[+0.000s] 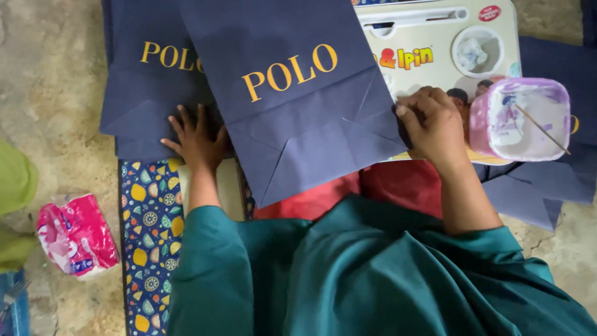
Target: Applying glue to paper templates and folding them to assemble shopping bags
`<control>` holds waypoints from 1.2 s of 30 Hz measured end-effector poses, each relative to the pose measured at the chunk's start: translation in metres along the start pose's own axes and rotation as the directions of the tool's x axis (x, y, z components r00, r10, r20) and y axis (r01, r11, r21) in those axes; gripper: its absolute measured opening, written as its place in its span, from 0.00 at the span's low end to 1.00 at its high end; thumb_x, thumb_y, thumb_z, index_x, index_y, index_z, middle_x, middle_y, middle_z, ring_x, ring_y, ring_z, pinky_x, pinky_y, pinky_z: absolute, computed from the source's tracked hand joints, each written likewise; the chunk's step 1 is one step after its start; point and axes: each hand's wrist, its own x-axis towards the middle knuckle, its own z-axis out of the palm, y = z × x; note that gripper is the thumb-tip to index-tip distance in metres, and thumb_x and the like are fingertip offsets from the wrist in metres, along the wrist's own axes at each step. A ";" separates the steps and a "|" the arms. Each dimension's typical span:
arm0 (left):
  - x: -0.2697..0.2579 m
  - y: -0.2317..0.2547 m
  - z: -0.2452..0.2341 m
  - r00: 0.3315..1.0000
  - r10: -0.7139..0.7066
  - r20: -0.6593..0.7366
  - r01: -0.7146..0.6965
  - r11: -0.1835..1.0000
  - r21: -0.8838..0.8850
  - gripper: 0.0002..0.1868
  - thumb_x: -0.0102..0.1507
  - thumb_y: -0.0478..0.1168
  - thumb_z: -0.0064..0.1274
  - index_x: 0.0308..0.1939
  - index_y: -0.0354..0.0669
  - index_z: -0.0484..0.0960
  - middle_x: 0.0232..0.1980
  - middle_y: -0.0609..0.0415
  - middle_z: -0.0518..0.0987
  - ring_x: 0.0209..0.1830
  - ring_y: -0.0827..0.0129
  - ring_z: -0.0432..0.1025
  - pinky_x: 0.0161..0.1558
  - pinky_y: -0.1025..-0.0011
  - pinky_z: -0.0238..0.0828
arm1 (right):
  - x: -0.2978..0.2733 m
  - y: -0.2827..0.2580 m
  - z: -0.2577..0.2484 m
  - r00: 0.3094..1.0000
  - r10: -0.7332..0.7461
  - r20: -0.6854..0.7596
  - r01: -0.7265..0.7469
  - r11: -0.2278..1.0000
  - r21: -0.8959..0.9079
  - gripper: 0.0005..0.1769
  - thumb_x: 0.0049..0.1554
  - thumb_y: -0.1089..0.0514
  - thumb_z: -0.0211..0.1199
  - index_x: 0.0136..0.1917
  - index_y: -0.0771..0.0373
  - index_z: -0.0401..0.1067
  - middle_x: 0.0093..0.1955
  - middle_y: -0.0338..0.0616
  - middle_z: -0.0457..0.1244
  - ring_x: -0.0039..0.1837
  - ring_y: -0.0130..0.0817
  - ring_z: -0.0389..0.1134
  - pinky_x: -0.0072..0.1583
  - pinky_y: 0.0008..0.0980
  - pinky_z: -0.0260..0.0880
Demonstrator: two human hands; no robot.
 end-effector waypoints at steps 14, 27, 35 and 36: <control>-0.020 0.018 0.042 0.991 -0.072 -0.113 0.077 0.996 0.041 0.41 0.65 0.62 0.49 0.82 0.72 0.54 0.87 0.51 0.43 0.86 0.44 0.34 0.72 0.23 0.28 | -0.004 0.009 0.002 0.974 0.162 0.159 -0.132 0.974 -0.186 0.20 0.58 0.35 0.75 0.47 0.52 0.79 0.58 0.44 0.67 0.57 0.58 0.71 0.57 0.50 0.71; -0.118 0.036 0.031 0.999 0.021 -0.050 -0.046 -0.158 -0.986 0.29 0.70 0.62 0.40 0.55 0.42 0.80 0.54 0.49 0.82 0.55 0.65 0.75 0.56 0.63 0.73 | 0.006 -0.049 -0.026 0.915 0.340 0.216 -0.361 0.930 0.067 0.16 0.64 0.52 0.68 0.38 0.56 0.67 0.36 0.36 0.63 0.41 0.29 0.63 0.49 0.34 0.61; -0.130 0.055 0.046 0.997 -0.081 0.009 -0.056 -0.755 -0.654 0.39 0.65 0.75 0.36 0.66 0.54 0.75 0.67 0.53 0.76 0.69 0.49 0.68 0.71 0.38 0.60 | 0.009 -0.082 0.012 0.938 0.238 0.252 -0.328 0.848 0.417 0.09 0.68 0.57 0.64 0.47 0.60 0.67 0.34 0.39 0.58 0.38 0.30 0.62 0.42 0.29 0.61; -0.121 0.045 0.082 0.983 -0.156 0.095 -0.034 -0.670 -0.742 0.29 0.69 0.69 0.38 0.63 0.60 0.76 0.64 0.58 0.78 0.65 0.49 0.71 0.66 0.36 0.65 | 0.012 -0.091 0.022 0.937 0.201 0.285 -0.330 0.775 0.539 0.09 0.68 0.62 0.63 0.48 0.62 0.64 0.35 0.35 0.56 0.34 0.22 0.59 0.37 0.18 0.58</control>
